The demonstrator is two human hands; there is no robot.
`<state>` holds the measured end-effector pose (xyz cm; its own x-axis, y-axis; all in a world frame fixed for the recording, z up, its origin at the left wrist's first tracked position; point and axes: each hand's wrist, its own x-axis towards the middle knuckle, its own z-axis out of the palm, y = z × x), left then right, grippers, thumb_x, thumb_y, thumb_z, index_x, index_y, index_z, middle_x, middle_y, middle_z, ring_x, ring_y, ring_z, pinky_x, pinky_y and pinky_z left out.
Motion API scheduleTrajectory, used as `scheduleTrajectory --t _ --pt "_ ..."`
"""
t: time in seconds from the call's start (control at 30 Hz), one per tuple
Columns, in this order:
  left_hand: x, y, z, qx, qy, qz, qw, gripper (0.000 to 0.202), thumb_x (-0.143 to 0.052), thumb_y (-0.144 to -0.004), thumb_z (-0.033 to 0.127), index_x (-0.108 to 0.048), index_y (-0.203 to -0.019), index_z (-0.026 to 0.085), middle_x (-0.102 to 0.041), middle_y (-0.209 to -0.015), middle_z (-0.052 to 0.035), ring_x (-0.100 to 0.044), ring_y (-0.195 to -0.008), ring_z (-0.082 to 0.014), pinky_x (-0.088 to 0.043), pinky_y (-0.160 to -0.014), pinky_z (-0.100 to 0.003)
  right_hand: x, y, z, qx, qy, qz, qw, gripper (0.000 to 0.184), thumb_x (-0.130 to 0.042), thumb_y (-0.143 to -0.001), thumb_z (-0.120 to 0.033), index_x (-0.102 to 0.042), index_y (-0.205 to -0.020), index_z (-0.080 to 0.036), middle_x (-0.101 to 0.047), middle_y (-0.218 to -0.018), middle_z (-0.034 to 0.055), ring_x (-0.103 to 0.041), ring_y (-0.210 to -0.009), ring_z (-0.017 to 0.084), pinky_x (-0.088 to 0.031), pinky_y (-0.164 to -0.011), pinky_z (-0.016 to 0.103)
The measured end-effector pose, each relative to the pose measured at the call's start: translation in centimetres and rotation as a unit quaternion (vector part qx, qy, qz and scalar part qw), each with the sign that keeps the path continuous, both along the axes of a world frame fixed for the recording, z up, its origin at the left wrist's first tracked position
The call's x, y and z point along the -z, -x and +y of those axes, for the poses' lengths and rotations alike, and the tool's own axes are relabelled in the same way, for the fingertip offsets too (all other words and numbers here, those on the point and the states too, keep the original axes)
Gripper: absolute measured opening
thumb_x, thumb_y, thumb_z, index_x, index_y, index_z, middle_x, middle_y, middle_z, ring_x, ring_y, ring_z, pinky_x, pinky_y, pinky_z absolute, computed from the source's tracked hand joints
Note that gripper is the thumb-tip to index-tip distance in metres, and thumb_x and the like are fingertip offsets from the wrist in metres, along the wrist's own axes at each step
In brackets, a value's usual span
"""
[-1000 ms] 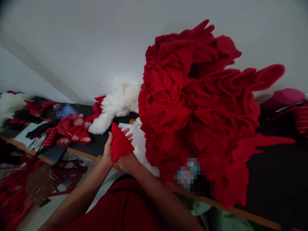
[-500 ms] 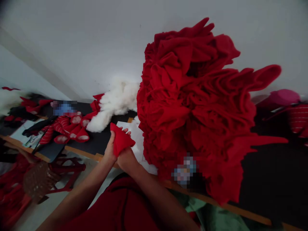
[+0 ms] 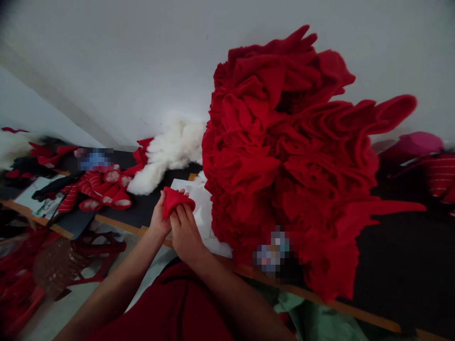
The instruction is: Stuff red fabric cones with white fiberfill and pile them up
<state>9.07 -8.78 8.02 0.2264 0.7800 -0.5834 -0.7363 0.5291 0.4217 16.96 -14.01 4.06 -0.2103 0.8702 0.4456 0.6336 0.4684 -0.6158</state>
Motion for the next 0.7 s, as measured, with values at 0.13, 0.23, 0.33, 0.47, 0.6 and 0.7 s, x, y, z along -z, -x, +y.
scheduleTrajectory --t 0.13,0.23,0.33,0.47,0.6,0.7 --pt "0.1 -0.1 0.0 -0.020 0.010 0.000 1.000 0.046 -0.041 -0.082 0.049 -0.058 -0.095 0.009 -0.066 -0.083 -0.0106 -0.063 -0.081 -0.0199 -0.047 -0.081 -0.034 -0.2 0.4 0.5 -0.025 0.014 -0.010 1.000 0.047 -0.037 -0.072 -0.001 -0.050 -0.117 -0.002 -0.054 -0.115 0.0197 -0.042 -0.115 0.029 -0.040 -0.096 0.046" --pt "0.2 -0.2 0.1 -0.045 0.008 0.007 0.999 0.040 -0.042 -0.082 0.046 -0.060 -0.085 0.010 -0.066 -0.077 -0.0078 -0.063 -0.072 -0.0169 -0.049 -0.073 -0.030 -0.8 0.4 1.0 -0.057 0.034 0.016 0.998 0.045 -0.037 -0.071 -0.001 -0.052 -0.114 -0.005 -0.058 -0.108 0.0170 -0.047 -0.110 0.026 -0.043 -0.094 0.044" --pt "0.4 0.8 0.8 -0.077 0.001 0.007 0.997 0.039 -0.040 -0.085 0.042 -0.060 -0.070 0.011 -0.063 -0.062 -0.0040 -0.058 -0.055 -0.0114 -0.049 -0.060 -0.023 -0.8 -0.1 0.2 -0.082 0.003 0.079 0.993 0.045 -0.035 -0.072 -0.001 -0.054 -0.111 -0.011 -0.057 -0.111 0.0135 -0.045 -0.114 0.022 -0.041 -0.097 0.042" --pt "1.0 4.0 2.2 -0.161 0.023 0.044 0.986 0.036 -0.039 -0.086 0.036 -0.059 -0.065 0.013 -0.063 -0.059 -0.0021 -0.059 -0.056 -0.0122 -0.049 -0.062 -0.026 1.8 -0.9 0.3 -0.061 0.025 0.169 0.983 0.047 -0.033 -0.074 -0.001 -0.053 -0.112 -0.019 -0.055 -0.116 0.0079 -0.047 -0.112 0.015 -0.041 -0.097 0.035" --pt "1.7 7.1 2.8 -0.204 0.078 0.070 0.973 0.032 -0.040 -0.086 0.035 -0.060 -0.072 0.014 -0.065 -0.062 -0.0021 -0.060 -0.060 -0.0143 -0.049 -0.067 -0.031 6.1 -0.6 6.1 0.069 0.150 0.094 0.982 0.047 -0.031 -0.075 0.000 -0.052 -0.115 -0.011 -0.044 -0.129 0.0160 -0.038 -0.123 0.020 -0.035 -0.102 0.039" --pt "1.8 8.4 2.8 -0.195 0.080 0.070 0.975 0.029 -0.043 -0.085 0.035 -0.062 -0.079 0.015 -0.065 -0.063 -0.0021 -0.061 -0.062 -0.0148 -0.048 -0.072 -0.032 8.3 -0.1 12.4 0.167 0.189 0.044 0.967 0.050 -0.034 -0.073 0.001 -0.052 -0.117 -0.015 -0.031 -0.140 0.0139 -0.027 -0.129 0.025 -0.032 -0.100 0.042"
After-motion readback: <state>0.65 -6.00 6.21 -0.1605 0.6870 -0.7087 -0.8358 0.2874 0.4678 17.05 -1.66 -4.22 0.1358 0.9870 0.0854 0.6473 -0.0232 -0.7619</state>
